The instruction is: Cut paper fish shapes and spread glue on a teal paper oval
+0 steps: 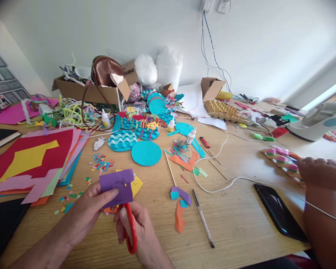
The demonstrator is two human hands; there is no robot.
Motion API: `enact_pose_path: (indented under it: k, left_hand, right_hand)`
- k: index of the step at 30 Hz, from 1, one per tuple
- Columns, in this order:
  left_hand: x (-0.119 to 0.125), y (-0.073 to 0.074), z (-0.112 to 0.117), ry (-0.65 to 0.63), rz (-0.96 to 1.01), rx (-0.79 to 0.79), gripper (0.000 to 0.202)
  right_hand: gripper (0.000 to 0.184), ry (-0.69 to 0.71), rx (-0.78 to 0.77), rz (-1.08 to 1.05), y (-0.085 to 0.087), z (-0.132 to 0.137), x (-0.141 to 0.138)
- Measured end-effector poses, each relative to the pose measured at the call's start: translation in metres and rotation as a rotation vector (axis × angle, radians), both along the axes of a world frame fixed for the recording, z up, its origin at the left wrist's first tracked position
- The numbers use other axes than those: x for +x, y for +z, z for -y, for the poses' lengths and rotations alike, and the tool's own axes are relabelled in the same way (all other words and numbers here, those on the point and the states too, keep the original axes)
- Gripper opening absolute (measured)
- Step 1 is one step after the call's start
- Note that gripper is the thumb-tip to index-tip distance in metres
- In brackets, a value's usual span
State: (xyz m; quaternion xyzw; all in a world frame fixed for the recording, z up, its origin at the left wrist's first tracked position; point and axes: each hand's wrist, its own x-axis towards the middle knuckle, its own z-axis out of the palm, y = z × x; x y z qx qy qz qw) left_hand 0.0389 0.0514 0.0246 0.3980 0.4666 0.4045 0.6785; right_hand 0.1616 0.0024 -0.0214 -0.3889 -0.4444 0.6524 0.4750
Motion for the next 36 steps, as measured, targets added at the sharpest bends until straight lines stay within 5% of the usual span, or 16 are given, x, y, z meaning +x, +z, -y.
enact_pose_path:
  k: [14, 36]
  left_hand:
    - [0.005, -0.011, -0.001, 0.033, -0.008, 0.065, 0.019]
    - [-0.001, -0.001, -0.003, -0.001, -0.018, -0.003, 0.022]
  right_hand:
    - [0.048, 0.001, -0.013, 0.017, -0.002, 0.0, 0.0]
    - [0.049, -0.002, -0.051, 0.115, 0.01, 0.002, 0.004]
